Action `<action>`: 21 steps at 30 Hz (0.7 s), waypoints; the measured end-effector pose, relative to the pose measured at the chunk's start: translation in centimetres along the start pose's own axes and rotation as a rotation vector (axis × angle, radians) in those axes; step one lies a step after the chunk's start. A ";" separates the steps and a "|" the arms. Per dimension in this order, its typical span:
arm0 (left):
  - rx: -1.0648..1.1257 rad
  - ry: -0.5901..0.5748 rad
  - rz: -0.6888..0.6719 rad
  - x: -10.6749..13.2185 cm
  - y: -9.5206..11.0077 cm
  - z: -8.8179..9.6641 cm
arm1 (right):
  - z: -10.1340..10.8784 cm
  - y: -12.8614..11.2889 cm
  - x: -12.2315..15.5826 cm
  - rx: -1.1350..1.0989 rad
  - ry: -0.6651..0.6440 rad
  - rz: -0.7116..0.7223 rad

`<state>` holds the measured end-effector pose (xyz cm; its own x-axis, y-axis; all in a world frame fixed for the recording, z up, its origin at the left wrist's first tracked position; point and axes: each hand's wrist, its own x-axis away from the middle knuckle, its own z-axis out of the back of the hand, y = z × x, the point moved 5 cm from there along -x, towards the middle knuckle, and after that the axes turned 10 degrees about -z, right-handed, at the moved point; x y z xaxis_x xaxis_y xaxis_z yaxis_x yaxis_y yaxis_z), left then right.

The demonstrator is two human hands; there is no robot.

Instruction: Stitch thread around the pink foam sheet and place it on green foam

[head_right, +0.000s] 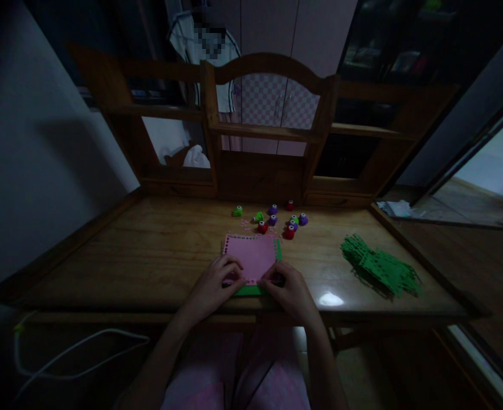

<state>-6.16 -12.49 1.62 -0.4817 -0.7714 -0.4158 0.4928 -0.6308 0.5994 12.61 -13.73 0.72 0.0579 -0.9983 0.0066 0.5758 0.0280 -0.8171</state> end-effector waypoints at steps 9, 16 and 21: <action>-0.018 -0.022 -0.027 -0.1 0.0 0.0 | 0.1 -0.4 0.0 -0.024 -0.021 0.013; -0.017 -0.021 -0.029 -0.3 0.0 0.0 | 0.1 -0.5 0.1 -0.024 -0.015 0.002; -0.005 -0.017 -0.032 -0.3 0.1 0.0 | 0.0 -0.5 0.2 -0.031 -0.001 0.008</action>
<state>-5.99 -12.33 1.80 -0.5093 -0.7495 -0.4230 0.4809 -0.6555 0.5823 12.38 -13.89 1.11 0.0630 -0.9980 0.0007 0.5501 0.0341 -0.8344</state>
